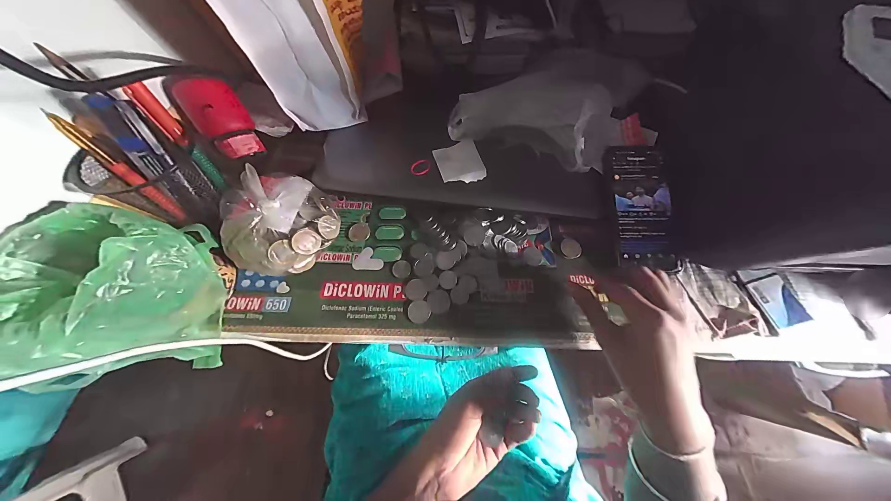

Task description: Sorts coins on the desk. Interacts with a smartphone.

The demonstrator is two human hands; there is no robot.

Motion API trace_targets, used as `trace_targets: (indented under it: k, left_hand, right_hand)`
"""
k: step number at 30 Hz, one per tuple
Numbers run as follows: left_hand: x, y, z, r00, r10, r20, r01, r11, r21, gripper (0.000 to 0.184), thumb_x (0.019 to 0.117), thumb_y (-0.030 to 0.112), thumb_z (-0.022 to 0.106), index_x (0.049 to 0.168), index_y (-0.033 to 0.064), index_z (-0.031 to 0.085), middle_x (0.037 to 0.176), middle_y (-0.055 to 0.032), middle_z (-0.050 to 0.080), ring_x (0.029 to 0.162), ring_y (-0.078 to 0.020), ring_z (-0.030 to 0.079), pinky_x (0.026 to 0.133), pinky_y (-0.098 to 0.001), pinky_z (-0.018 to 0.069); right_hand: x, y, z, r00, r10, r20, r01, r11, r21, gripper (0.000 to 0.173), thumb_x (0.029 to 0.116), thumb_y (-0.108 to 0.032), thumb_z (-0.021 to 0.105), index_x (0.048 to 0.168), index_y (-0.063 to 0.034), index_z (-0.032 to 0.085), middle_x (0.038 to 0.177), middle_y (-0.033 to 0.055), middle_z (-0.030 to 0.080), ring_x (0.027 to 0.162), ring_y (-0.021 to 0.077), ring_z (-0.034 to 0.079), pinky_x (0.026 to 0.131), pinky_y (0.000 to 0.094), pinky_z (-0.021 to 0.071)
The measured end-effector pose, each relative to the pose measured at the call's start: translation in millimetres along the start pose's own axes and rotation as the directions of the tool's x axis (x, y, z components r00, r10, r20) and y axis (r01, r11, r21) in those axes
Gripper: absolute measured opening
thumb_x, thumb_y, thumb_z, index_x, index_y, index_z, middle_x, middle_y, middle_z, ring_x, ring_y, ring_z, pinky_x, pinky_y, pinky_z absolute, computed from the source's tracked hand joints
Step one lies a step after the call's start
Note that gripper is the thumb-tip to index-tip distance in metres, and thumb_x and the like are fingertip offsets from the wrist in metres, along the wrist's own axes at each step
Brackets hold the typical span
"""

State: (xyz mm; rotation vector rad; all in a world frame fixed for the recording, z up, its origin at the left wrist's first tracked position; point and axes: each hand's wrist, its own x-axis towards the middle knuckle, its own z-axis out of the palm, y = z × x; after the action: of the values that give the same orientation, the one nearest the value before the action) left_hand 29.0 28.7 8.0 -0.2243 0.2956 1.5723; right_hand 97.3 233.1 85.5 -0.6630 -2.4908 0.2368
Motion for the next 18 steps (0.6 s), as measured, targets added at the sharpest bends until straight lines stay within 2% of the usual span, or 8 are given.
trace_targets:
  k: [2, 5, 8, 9, 11, 14, 16, 18]
  left_hand:
    - [1, 0, 1, 1.000, 0.008, -0.015, -0.008, 1.000, -0.001, 0.037, 0.1113, 0.021, 0.034, 0.125, 0.0040, 0.064, 0.093, -0.0051, 0.072, 0.083, -0.0118, 0.071, 0.080, -0.0232, 0.0585]
    - [4, 3, 3, 0.998, 0.038, -0.059, -0.042, 0.997, -0.060, 0.042, 0.1117, 0.026, 0.035, 0.123, -0.0001, 0.066, 0.104, -0.0128, 0.074, 0.096, -0.0198, 0.074, 0.090, -0.0301, 0.0592]
    - [9, 7, 1, 0.997, 0.068, -0.033, -0.072, 0.986, -0.149, 0.050, 0.1121, 0.029, 0.030, 0.124, -0.0040, 0.066, 0.117, -0.0183, 0.072, 0.111, -0.0267, 0.071, 0.100, -0.0357, 0.0557]
    - [10, 8, 5, 0.996, 0.063, -0.060, -0.073, 0.983, -0.168, 0.051, 0.1121, 0.028, 0.029, 0.122, -0.0045, 0.066, 0.116, -0.0188, 0.072, 0.110, -0.0273, 0.071, 0.099, -0.0360, 0.0563]
    - [12, 10, 20, 0.978, 0.028, -0.208, -0.063, 0.984, -0.164, 0.046, 0.1119, 0.027, 0.029, 0.115, -0.0025, 0.065, 0.106, -0.0174, 0.073, 0.099, -0.0259, 0.074, 0.090, -0.0360, 0.0602]
    - [17, 14, 31, 0.947, -0.010, -0.321, -0.029, 0.993, -0.117, 0.042, 0.1106, 0.024, 0.032, 0.110, 0.0005, 0.067, 0.096, -0.0137, 0.074, 0.088, -0.0212, 0.074, 0.081, -0.0321, 0.0612]
    - [17, 15, 31, 0.950, -0.012, -0.312, -0.025, 0.993, -0.112, 0.041, 0.1111, 0.024, 0.031, 0.111, 0.0001, 0.064, 0.097, -0.0149, 0.073, 0.091, -0.0235, 0.074, 0.085, -0.0340, 0.0615]
    - [15, 13, 23, 0.983, 0.008, -0.184, -0.035, 0.989, -0.146, 0.046, 0.1117, 0.024, 0.030, 0.119, -0.0039, 0.066, 0.109, -0.0189, 0.074, 0.104, -0.0277, 0.073, 0.094, -0.0364, 0.0590]
  right_hand:
    - [11, -7, 18, 0.995, -0.092, 0.037, 0.091, 0.995, 0.036, 0.032, 0.0986, -0.035, 0.064, 0.111, -0.0108, 0.080, 0.095, 0.0120, 0.070, 0.092, 0.0287, 0.064, 0.082, 0.0410, 0.0521]
    - [14, -14, 28, 0.979, -0.141, 0.145, 0.139, 0.990, 0.027, 0.040, 0.0995, -0.044, 0.059, 0.119, -0.0146, 0.078, 0.096, 0.0123, 0.068, 0.092, 0.0313, 0.062, 0.080, 0.0456, 0.0505]
    - [-6, -19, 20, 0.970, -0.182, 0.163, 0.176, 0.983, 0.054, 0.038, 0.0973, -0.045, 0.062, 0.110, -0.0149, 0.080, 0.094, 0.0099, 0.070, 0.091, 0.0291, 0.064, 0.080, 0.0437, 0.0516]
    - [-15, -20, 15, 0.966, -0.206, 0.158, 0.198, 0.978, 0.066, 0.034, 0.0959, -0.042, 0.063, 0.105, -0.0152, 0.081, 0.089, 0.0079, 0.070, 0.088, 0.0267, 0.063, 0.078, 0.0405, 0.0520]
    - [-32, -21, 3, 0.948, -0.275, 0.162, 0.250, 0.955, 0.158, 0.026, 0.0955, -0.037, 0.064, 0.097, -0.0169, 0.080, 0.080, 0.0036, 0.064, 0.082, 0.0200, 0.059, 0.075, 0.0334, 0.0476]
    - [-39, -23, -9, 0.936, -0.303, 0.178, 0.231, 0.913, 0.337, 0.025, 0.0972, -0.043, 0.066, 0.087, -0.0214, 0.075, 0.076, -0.0035, 0.056, 0.082, 0.0081, 0.054, 0.077, 0.0212, 0.0431]
    - [-28, -23, -7, 0.951, -0.280, 0.131, 0.223, 0.915, 0.337, 0.021, 0.0955, -0.037, 0.068, 0.090, -0.0189, 0.078, 0.077, -0.0012, 0.060, 0.083, 0.0096, 0.056, 0.079, 0.0227, 0.0449]
    - [-8, -21, 5, 0.966, -0.248, 0.071, 0.224, 0.942, 0.249, 0.024, 0.0957, -0.033, 0.067, 0.093, -0.0136, 0.081, 0.080, 0.0041, 0.068, 0.083, 0.0164, 0.062, 0.082, 0.0315, 0.0497]
